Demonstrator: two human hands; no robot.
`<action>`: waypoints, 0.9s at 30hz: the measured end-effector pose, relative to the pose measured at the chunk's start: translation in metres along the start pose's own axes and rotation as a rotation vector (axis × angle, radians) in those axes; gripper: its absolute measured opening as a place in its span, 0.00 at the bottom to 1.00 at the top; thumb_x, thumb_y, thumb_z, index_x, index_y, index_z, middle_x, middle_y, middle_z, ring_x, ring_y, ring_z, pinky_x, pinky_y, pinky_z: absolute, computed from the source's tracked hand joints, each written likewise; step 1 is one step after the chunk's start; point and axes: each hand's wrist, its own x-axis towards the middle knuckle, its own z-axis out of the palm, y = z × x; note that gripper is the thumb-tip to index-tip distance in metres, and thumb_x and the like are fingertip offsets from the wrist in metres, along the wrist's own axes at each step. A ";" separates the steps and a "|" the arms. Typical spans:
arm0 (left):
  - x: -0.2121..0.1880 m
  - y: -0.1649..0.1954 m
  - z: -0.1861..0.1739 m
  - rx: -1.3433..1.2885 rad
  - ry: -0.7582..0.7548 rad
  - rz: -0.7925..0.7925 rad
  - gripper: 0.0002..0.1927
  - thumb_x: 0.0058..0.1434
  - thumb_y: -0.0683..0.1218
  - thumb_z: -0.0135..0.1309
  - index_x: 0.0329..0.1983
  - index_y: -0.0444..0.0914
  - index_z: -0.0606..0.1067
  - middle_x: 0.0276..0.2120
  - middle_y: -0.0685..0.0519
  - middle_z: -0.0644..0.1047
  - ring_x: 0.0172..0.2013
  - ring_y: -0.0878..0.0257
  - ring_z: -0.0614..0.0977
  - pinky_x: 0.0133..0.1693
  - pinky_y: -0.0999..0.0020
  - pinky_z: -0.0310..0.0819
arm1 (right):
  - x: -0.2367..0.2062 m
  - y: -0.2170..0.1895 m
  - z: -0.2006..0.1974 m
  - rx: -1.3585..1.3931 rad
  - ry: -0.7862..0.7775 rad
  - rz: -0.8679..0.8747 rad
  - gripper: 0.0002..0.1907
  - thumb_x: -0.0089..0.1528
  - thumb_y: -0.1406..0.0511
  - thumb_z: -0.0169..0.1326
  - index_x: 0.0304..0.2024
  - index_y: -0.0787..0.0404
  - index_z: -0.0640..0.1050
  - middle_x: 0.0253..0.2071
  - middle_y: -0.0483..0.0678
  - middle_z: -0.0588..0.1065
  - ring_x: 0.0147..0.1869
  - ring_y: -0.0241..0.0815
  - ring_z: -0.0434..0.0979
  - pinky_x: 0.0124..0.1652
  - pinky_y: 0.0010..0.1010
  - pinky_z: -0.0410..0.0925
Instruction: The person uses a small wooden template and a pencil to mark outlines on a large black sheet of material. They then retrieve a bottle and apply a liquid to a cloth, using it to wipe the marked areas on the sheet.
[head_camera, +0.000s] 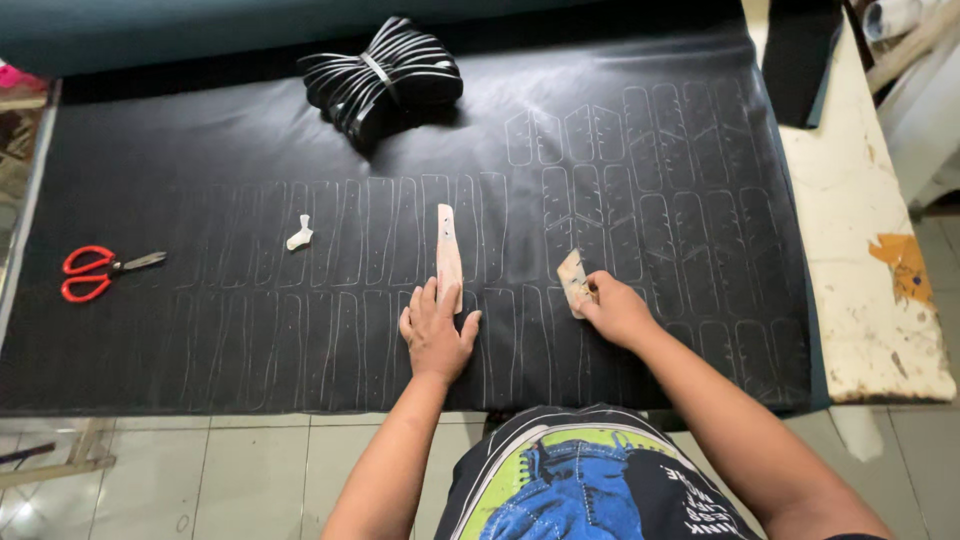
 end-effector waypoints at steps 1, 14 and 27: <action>0.000 -0.003 0.000 0.001 -0.037 0.007 0.32 0.59 0.60 0.57 0.66 0.47 0.69 0.69 0.44 0.62 0.70 0.45 0.58 0.65 0.41 0.45 | -0.004 0.000 0.002 0.037 0.001 0.037 0.25 0.58 0.56 0.61 0.54 0.60 0.75 0.45 0.55 0.80 0.50 0.55 0.81 0.49 0.43 0.71; -0.004 -0.016 0.012 0.017 0.001 0.044 0.30 0.62 0.60 0.53 0.66 0.46 0.71 0.70 0.45 0.62 0.70 0.45 0.59 0.67 0.44 0.46 | -0.029 -0.009 0.014 0.078 -0.008 0.205 0.29 0.56 0.55 0.61 0.56 0.62 0.72 0.43 0.53 0.82 0.48 0.50 0.83 0.48 0.38 0.71; -0.005 -0.019 0.012 0.004 0.058 0.060 0.28 0.62 0.59 0.53 0.65 0.47 0.72 0.70 0.46 0.63 0.70 0.45 0.60 0.67 0.43 0.47 | -0.027 -0.008 0.017 0.007 -0.004 0.159 0.31 0.57 0.54 0.61 0.57 0.61 0.71 0.44 0.53 0.81 0.50 0.52 0.82 0.49 0.41 0.71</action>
